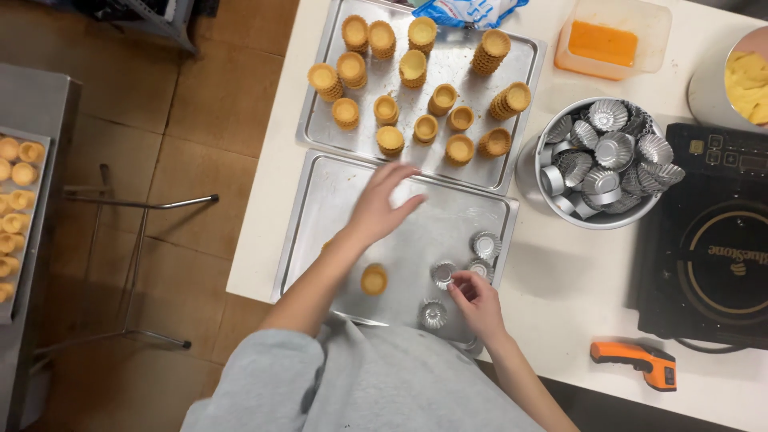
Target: The recorder is organizing tart shells and metal molds on a tray in a bakery production area.
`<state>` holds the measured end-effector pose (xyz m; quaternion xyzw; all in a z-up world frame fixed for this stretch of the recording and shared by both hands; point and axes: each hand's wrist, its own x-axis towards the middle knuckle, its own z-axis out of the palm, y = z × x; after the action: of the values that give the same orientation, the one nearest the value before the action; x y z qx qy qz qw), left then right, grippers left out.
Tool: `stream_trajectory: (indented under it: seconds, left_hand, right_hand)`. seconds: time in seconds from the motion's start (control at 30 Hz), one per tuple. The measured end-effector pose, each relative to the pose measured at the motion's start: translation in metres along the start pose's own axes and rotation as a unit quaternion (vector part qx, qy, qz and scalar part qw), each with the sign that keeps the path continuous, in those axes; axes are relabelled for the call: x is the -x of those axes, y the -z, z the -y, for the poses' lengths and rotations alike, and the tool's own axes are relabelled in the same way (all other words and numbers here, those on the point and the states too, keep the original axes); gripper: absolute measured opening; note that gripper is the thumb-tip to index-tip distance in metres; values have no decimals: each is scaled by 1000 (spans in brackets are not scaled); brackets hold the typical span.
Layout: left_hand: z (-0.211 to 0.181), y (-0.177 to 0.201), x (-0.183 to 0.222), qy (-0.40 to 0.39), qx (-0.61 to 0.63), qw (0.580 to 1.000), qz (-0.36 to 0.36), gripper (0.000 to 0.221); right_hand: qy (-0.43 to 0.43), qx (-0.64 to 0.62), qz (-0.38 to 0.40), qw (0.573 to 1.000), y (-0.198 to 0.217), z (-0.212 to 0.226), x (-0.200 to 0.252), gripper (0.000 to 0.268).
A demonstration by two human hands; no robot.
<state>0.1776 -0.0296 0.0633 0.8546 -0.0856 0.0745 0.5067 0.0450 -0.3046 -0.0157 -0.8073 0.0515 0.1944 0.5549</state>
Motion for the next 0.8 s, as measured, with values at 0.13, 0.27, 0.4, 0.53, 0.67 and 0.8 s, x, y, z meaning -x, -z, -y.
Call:
stream_trajectory:
  seconds: [0.13, 0.27, 0.4, 0.53, 0.67, 0.8]
  left_hand:
    - [44, 65, 92, 137, 54, 987, -61, 36]
    - [57, 114, 161, 205, 26, 970, -128, 42]
    - [34, 115, 174, 211, -44, 977, 5, 91]
    - [46, 80, 164, 141, -121, 980, 68, 100]
    - [60, 51, 146, 132, -205, 958, 151, 89]
    - [86, 28, 144, 123, -294, 931, 181, 55]
  right_hand:
    - [-2, -4, 28, 1000, -21, -10, 10, 35]
    - [24, 68, 101, 992, -55, 20, 24, 67]
    - [192, 236, 122, 945, -91, 77, 21, 92]
    - [193, 306, 136, 922, -125, 87, 7, 91]
    - [181, 396, 141, 889, -138, 68, -13, 73]
    - [130, 412, 115, 894, -135, 65, -28, 63]
